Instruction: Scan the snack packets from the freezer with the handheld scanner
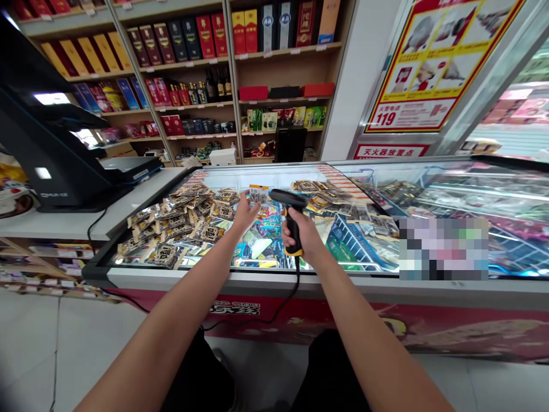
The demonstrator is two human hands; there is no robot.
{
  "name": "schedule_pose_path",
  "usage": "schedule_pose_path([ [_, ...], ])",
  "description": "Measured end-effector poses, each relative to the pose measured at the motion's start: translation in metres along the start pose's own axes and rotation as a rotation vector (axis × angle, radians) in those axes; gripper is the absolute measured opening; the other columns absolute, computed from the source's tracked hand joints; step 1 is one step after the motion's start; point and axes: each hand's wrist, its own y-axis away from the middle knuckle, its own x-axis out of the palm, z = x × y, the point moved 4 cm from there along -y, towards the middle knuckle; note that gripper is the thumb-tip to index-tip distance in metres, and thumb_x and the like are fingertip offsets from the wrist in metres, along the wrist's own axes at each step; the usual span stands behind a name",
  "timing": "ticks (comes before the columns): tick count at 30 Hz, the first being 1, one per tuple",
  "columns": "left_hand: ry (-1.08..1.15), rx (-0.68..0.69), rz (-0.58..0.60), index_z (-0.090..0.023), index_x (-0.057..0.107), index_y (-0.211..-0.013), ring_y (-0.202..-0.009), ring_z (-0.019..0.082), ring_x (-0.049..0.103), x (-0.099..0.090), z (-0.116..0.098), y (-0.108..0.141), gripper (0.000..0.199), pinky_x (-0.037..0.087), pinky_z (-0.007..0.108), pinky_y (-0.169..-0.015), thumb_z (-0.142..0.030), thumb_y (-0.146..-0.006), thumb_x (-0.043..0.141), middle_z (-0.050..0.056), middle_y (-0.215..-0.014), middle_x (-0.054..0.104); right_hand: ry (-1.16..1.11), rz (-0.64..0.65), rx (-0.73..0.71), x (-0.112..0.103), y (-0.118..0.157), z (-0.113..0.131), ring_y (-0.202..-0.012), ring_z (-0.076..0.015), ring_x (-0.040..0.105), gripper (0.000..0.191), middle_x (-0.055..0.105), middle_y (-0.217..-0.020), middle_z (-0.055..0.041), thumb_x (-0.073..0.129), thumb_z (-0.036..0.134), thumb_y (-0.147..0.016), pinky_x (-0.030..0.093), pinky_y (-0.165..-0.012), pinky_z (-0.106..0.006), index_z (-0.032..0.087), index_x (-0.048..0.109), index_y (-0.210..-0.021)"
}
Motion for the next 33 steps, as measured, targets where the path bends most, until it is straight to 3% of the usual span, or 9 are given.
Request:
schedule_pose_path([
  [4, -0.08, 0.049, -0.031, -0.017, 0.049, -0.147, -0.094, 0.024, 0.073, 0.001, 0.006, -0.007, 0.053, 0.06, 0.036, -0.083, -0.034, -0.099, 0.063, 0.013, -0.117, 0.07, -0.085, 0.044, 0.026, 0.012, -0.005, -0.014, -0.037, -0.005, 0.033, 0.045, 0.049, -0.057, 0.0073, 0.083, 0.058, -0.081, 0.036, -0.039, -0.02, 0.021, 0.062, -0.097],
  [10, -0.002, 0.05, 0.056, -0.022, 0.049, -0.151, -0.091, 0.024, 0.074, 0.009, 0.008, -0.006, 0.053, 0.061, 0.032, -0.068, -0.036, -0.101, 0.06, 0.013, -0.127, 0.068, -0.154, 0.023, 0.022, -0.001, 0.0, -0.014, -0.036, -0.005, 0.033, 0.045, 0.047, -0.057, 0.0079, 0.082, 0.059, -0.083, 0.034, -0.039, -0.02, 0.023, 0.058, -0.094],
  [20, -0.026, 0.074, 0.052, -0.023, 0.054, -0.148, -0.093, 0.025, 0.074, 0.007, 0.005, -0.004, 0.051, 0.062, 0.032, -0.069, -0.043, -0.101, 0.062, 0.013, -0.127, 0.068, -0.137, 0.018, 0.03, -0.002, 0.001, -0.015, -0.036, -0.0051, 0.033, 0.047, 0.047, -0.056, 0.0076, 0.084, 0.06, -0.081, 0.033, -0.038, -0.02, 0.023, 0.058, -0.094],
  [25, -0.078, 0.052, 0.02, -0.022, 0.054, -0.148, -0.106, 0.028, 0.073, 0.006, 0.007, -0.004, 0.05, 0.061, 0.033, -0.077, -0.04, -0.101, 0.061, 0.014, -0.132, 0.066, -0.142, 0.015, 0.026, -0.002, 0.002, -0.015, -0.037, -0.0045, 0.032, 0.05, 0.047, -0.056, 0.0079, 0.086, 0.06, -0.078, 0.034, -0.038, -0.019, 0.022, 0.058, -0.092],
  [30, -0.216, 0.094, -0.019, -0.021, 0.056, -0.145, -0.116, 0.029, 0.069, 0.0, -0.009, 0.004, 0.047, 0.056, 0.036, -0.093, -0.034, -0.101, 0.06, 0.013, -0.129, 0.07, -0.166, 0.016, 0.022, -0.004, 0.001, -0.015, -0.036, -0.0046, 0.033, 0.046, 0.047, -0.056, 0.0075, 0.084, 0.059, -0.081, 0.035, -0.038, -0.019, 0.023, 0.058, -0.095],
  [33, -0.405, 0.116, -0.124, -0.024, 0.058, -0.141, -0.11, 0.029, 0.07, -0.012, -0.031, 0.015, 0.04, 0.054, 0.038, -0.091, -0.034, -0.103, 0.053, 0.011, -0.122, 0.073, -0.201, -0.024, 0.029, -0.009, -0.001, -0.016, -0.037, -0.0041, 0.032, 0.045, 0.046, -0.056, 0.0075, 0.085, 0.057, -0.08, 0.036, -0.038, -0.018, 0.023, 0.059, -0.094],
])
